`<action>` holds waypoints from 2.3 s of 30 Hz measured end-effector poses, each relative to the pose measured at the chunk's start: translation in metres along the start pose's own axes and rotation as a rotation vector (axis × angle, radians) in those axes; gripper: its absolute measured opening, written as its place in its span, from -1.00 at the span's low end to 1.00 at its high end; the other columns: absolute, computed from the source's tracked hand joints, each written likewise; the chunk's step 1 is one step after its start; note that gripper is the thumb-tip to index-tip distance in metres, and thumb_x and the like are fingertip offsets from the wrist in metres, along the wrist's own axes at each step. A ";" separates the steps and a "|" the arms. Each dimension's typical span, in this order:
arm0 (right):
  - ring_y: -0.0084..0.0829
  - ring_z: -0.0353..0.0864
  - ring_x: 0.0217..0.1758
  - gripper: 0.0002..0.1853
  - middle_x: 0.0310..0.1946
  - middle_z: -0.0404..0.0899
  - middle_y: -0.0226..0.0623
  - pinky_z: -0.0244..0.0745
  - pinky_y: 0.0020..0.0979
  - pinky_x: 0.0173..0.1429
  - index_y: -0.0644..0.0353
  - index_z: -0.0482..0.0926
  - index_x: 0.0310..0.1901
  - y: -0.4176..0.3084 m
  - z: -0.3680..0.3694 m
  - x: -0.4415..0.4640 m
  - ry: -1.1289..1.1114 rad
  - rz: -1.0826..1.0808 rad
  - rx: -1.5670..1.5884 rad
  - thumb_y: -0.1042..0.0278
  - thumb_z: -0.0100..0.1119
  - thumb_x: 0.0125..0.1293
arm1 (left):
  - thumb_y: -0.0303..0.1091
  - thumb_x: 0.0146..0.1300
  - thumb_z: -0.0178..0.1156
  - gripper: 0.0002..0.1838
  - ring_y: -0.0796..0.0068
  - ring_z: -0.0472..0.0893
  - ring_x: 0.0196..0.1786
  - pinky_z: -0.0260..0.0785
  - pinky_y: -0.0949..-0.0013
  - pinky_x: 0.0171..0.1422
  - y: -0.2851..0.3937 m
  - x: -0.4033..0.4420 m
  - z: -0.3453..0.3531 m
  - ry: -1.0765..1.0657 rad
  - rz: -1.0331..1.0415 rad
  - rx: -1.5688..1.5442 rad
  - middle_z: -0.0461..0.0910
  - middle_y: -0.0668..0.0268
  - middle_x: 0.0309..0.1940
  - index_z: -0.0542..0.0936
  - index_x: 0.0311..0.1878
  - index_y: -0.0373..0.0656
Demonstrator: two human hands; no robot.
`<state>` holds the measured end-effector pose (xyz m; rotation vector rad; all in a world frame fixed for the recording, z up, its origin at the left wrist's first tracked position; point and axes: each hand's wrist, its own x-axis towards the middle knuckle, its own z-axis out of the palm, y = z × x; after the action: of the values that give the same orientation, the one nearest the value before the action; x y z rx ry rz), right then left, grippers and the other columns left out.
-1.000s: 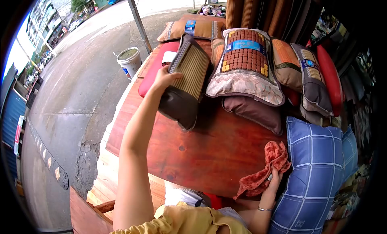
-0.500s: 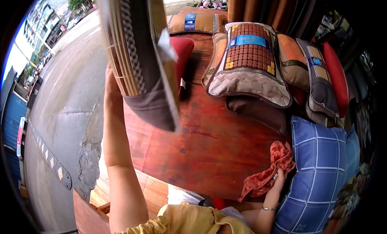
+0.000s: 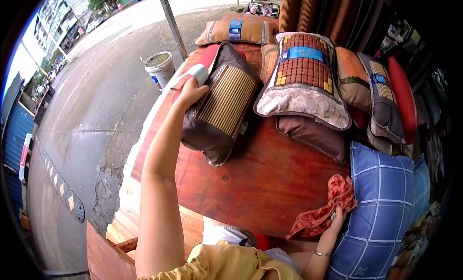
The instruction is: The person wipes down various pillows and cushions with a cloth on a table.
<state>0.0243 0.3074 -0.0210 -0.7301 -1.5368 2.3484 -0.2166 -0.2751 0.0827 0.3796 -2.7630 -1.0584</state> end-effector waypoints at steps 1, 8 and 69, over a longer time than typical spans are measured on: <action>-0.48 0.59 0.00 -0.51 0.08 0.59 -0.35 0.49 -0.46 0.02 0.22 0.45 0.29 0.001 -0.002 0.001 0.008 0.016 -0.006 0.41 0.22 0.32 | -0.23 0.03 0.34 -0.39 0.11 0.66 -0.01 0.44 0.16 0.15 0.001 -0.003 0.009 0.133 0.120 0.012 0.64 -0.15 -0.10 0.50 0.10 -0.45; -0.48 0.59 0.02 -0.50 0.09 0.58 -0.36 0.50 -0.45 0.03 0.21 0.45 0.28 0.004 -0.004 0.002 0.015 0.069 0.003 0.40 0.23 0.31 | -0.12 0.09 0.40 -0.17 -0.09 0.20 0.51 0.01 -0.17 0.56 0.046 -0.089 0.041 -0.084 0.663 0.572 0.25 -0.04 0.43 0.34 0.46 0.02; -0.51 0.58 0.01 -0.51 0.09 0.57 -0.39 0.48 -0.45 0.02 0.18 0.46 0.28 0.003 -0.002 -0.019 0.023 0.010 0.045 0.43 0.22 0.30 | 0.14 0.33 0.24 -0.19 0.04 0.57 0.21 0.50 -0.04 0.28 -0.049 0.035 0.081 0.550 -0.307 -1.806 0.50 0.04 0.27 0.34 0.36 -0.38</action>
<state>0.0419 0.2984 -0.0193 -0.7542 -1.4698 2.3649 -0.2607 -0.2692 -0.0080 0.5704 -0.5911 -2.3639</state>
